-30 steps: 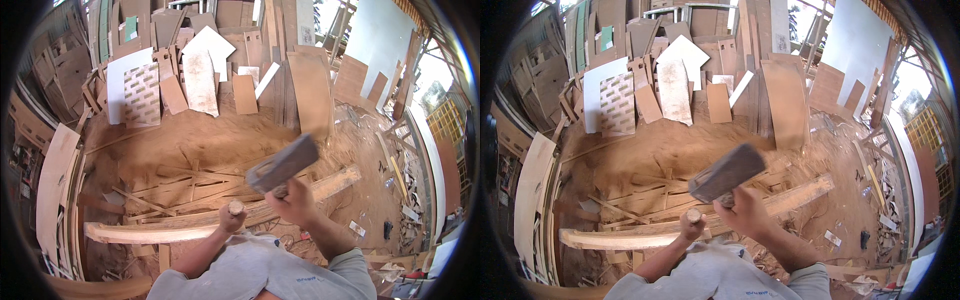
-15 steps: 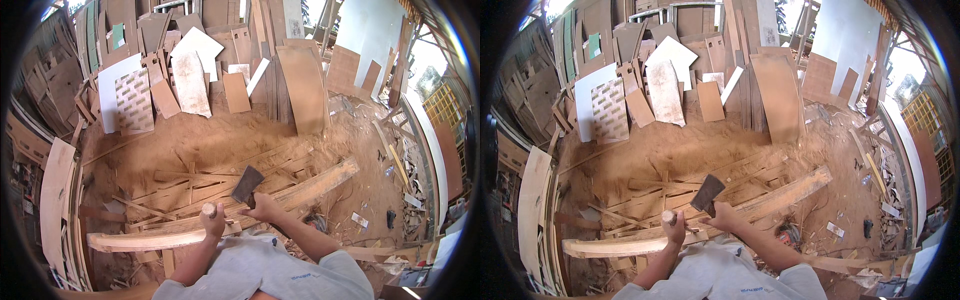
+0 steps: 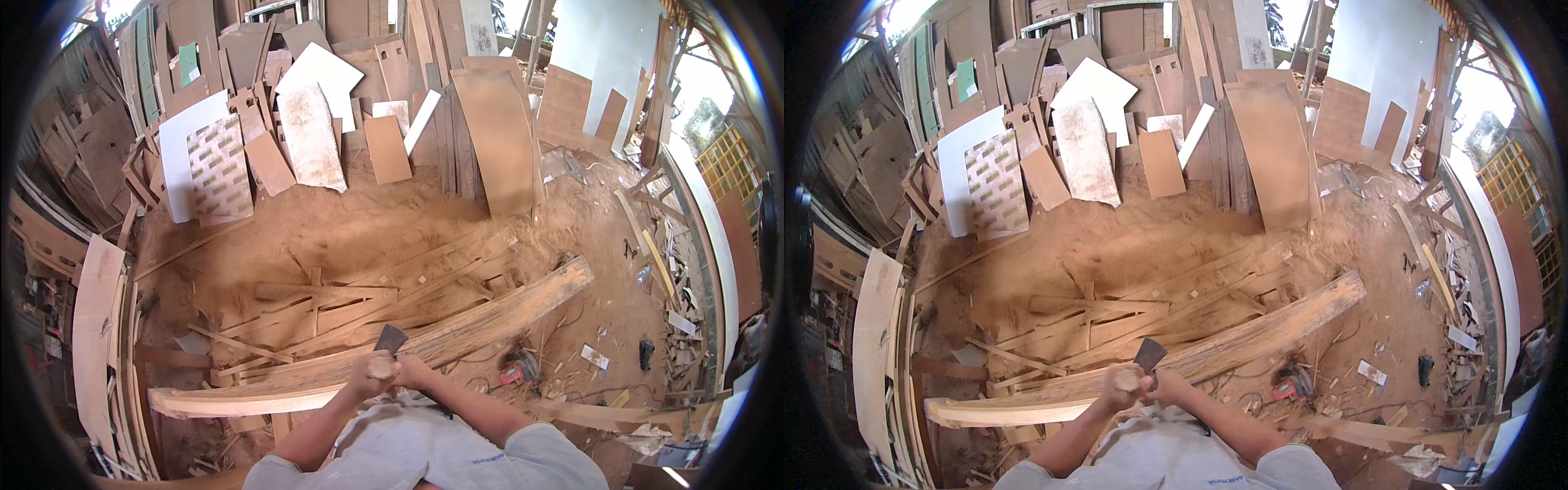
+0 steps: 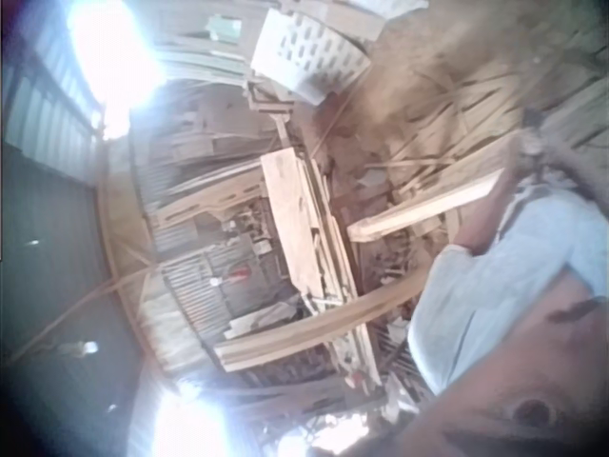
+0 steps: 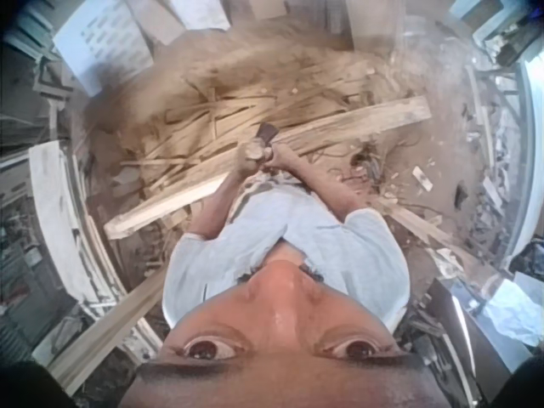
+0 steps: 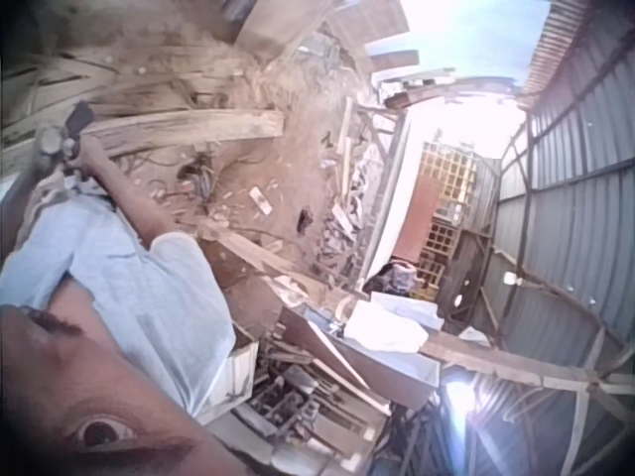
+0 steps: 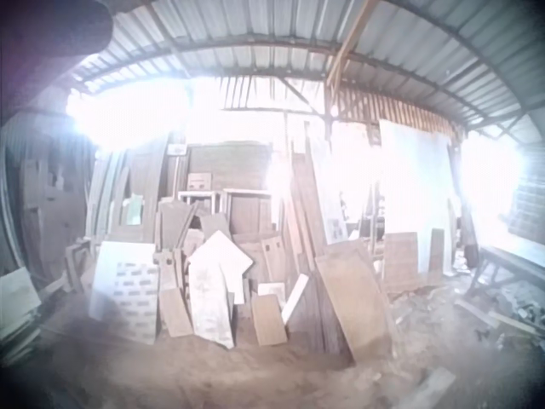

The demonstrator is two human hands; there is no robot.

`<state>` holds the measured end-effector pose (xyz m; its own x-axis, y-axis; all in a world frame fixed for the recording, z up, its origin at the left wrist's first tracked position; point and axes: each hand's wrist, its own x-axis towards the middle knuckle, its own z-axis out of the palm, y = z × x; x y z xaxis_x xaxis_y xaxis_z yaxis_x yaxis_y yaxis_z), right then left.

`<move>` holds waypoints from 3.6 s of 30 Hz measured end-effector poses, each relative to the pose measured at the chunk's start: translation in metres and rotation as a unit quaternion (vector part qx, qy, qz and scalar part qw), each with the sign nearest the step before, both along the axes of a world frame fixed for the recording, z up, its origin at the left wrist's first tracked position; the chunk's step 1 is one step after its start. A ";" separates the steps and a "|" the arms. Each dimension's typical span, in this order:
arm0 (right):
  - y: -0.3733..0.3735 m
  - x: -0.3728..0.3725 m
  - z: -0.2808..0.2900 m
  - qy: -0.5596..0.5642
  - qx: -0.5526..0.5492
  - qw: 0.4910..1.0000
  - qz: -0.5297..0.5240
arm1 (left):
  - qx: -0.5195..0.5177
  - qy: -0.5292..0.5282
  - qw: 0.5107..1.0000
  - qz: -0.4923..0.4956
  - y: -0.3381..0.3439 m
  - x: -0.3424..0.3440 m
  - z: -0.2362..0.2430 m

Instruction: The person uses a circular saw to cut a piece of wood and then uses a small axe to shape and smooth the side of another wooden beam.

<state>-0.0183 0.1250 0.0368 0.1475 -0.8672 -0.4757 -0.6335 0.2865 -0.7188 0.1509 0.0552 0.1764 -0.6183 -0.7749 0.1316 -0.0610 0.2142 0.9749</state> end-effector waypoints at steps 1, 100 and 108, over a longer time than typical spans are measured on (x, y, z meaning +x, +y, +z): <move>0.004 0.002 -0.026 -0.005 -0.024 1.000 -0.001 | 0.032 0.004 0.999 -0.044 0.004 -0.008 0.002; 0.012 -0.002 0.029 -0.267 0.121 0.924 -0.245 | 0.108 -0.309 0.907 -0.266 -0.109 0.015 -0.093; 0.016 -0.007 0.018 -0.194 0.105 0.959 -0.179 | 0.140 -0.439 0.763 -0.453 -0.112 0.008 -0.091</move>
<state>-0.0256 0.1412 0.0553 0.0599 -0.7863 -0.6149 -0.1635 0.6000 -0.7831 0.1585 -0.0567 0.0855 -0.6718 0.1023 -0.7336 -0.6673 0.3461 0.6594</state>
